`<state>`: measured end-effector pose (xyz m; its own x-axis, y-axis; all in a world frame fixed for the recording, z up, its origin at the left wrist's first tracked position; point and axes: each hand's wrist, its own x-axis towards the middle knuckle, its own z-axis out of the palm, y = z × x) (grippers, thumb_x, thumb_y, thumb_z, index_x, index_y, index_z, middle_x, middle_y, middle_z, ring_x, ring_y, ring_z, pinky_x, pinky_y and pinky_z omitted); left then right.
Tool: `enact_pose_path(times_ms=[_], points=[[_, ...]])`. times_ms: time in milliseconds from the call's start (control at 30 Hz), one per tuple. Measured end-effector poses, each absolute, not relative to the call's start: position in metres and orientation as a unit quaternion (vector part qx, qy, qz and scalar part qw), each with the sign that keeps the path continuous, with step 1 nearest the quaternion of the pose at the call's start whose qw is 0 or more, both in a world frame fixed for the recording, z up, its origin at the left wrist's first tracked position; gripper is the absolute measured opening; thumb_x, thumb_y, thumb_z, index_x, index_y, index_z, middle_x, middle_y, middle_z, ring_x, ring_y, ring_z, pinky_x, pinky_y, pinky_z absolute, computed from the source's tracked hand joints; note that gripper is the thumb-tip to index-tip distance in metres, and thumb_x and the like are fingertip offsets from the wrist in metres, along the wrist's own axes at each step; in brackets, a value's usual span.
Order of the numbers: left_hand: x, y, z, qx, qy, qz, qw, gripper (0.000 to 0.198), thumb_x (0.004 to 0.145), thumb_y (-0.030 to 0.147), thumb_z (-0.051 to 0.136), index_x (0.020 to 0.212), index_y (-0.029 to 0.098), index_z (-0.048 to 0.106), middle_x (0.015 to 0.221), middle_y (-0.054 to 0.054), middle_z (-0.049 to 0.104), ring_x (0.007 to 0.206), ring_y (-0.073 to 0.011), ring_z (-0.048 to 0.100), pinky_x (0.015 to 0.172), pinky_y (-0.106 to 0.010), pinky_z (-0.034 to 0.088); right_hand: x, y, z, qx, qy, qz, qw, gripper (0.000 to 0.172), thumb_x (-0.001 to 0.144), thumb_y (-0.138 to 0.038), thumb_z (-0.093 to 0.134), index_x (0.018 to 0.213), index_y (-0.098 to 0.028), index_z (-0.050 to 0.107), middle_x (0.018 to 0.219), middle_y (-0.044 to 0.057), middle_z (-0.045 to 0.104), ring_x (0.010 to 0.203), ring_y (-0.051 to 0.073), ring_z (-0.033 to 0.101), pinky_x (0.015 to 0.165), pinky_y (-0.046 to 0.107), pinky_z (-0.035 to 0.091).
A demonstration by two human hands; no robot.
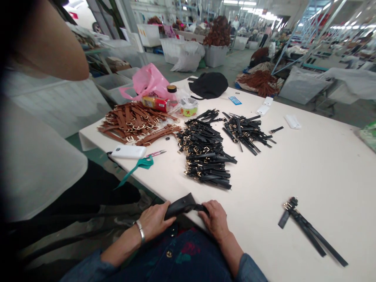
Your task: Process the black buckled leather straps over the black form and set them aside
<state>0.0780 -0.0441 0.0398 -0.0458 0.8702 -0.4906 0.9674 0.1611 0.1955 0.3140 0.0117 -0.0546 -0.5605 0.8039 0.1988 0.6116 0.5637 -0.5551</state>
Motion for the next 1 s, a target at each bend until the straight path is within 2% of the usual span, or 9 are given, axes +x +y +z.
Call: enact_pose_path(times_ms=[500, 800, 933, 1000], points=[[0.076, -0.040, 0.040, 0.643, 0.718, -0.093, 0.251, 0.034, 0.074, 0.046, 0.043, 0.095, 0.021, 0.051, 0.085, -0.009, 0.064, 0.082, -0.0257, 0.060, 0.069, -0.035, 0.045, 0.307, 0.006, -0.053, -0.440, -0.845, 0.233, 0.196, 0.023, 0.082, -0.037, 0.053, 0.096, -0.020, 0.056, 0.079, 0.005, 0.057, 0.075, 0.018, 0.054, 0.068, 0.029, 0.043], [0.071, -0.049, 0.038, 0.620, 0.728, -0.071, 0.284, 0.036, 0.074, 0.043, 0.043, 0.100, 0.021, 0.052, 0.091, -0.008, 0.063, 0.088, -0.0233, 0.058, 0.074, -0.032, 0.044, 0.304, 0.004, -0.048, -0.437, -0.850, 0.225, 0.192, 0.015, 0.081, -0.030, 0.050, 0.091, -0.020, 0.055, 0.079, 0.005, 0.056, 0.075, 0.019, 0.055, 0.067, 0.029, 0.045], [0.068, -0.050, 0.034, 0.615, 0.733, -0.055, 0.284, 0.043, 0.072, 0.041, 0.044, 0.109, 0.020, 0.052, 0.099, -0.008, 0.063, 0.095, -0.0244, 0.056, 0.083, -0.035, 0.043, 0.302, 0.006, -0.068, -0.409, -0.860, 0.194, 0.236, 0.017, 0.080, -0.032, 0.051, 0.093, -0.024, 0.055, 0.077, 0.003, 0.058, 0.069, 0.017, 0.059, 0.060, 0.023, 0.046], [0.065, -0.047, 0.031, 0.614, 0.727, -0.083, 0.297, 0.052, 0.071, 0.040, 0.045, 0.118, 0.018, 0.047, 0.107, -0.010, 0.060, 0.101, -0.0259, 0.054, 0.087, -0.035, 0.041, 0.298, 0.008, -0.080, -0.407, -0.856, 0.171, 0.268, 0.014, 0.078, -0.036, 0.051, 0.087, -0.027, 0.057, 0.070, 0.000, 0.059, 0.058, 0.015, 0.058, 0.050, 0.020, 0.044]])
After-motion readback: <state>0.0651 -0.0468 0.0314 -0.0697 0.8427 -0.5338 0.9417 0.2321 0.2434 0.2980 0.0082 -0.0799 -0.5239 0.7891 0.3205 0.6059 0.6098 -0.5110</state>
